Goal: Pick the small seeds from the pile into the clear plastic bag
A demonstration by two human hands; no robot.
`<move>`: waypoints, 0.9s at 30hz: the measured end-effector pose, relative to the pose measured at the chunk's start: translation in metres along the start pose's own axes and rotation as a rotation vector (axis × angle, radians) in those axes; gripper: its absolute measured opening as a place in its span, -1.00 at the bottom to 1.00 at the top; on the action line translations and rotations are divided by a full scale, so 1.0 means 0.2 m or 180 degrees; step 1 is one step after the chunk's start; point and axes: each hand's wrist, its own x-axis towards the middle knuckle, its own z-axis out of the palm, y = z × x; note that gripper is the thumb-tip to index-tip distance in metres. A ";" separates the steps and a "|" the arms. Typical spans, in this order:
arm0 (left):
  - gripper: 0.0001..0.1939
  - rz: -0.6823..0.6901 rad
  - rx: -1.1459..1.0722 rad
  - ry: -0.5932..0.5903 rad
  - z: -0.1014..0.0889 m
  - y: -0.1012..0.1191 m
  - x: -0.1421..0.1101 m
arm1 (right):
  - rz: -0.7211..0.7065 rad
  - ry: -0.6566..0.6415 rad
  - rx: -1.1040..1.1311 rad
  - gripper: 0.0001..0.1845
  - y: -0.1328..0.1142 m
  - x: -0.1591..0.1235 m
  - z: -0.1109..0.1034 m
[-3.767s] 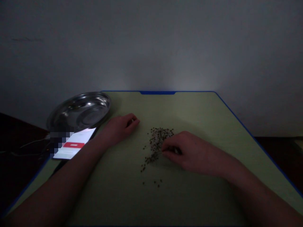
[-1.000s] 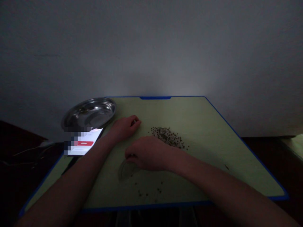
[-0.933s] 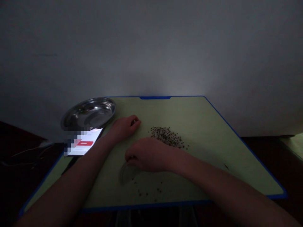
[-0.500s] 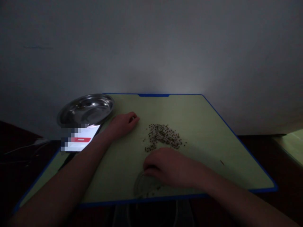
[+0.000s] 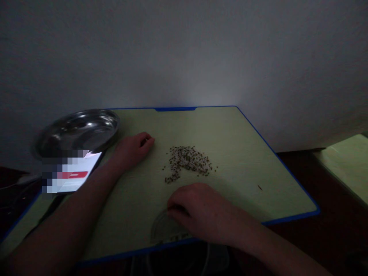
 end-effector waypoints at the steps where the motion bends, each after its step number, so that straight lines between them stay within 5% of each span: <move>1: -0.61 -0.0003 -0.0020 -0.0009 0.00 0.00 0.00 | 0.0007 -0.0024 0.0046 -0.81 -0.01 -0.01 0.00; 18: -0.65 0.0029 -0.0255 -0.0114 -0.02 -0.01 -0.01 | 0.0057 0.0147 0.0240 -0.85 -0.01 -0.08 -0.05; 27: -0.76 0.0055 -0.0592 -0.0089 0.02 -0.08 0.01 | 0.0187 0.0989 -0.0200 -0.75 0.15 -0.13 -0.37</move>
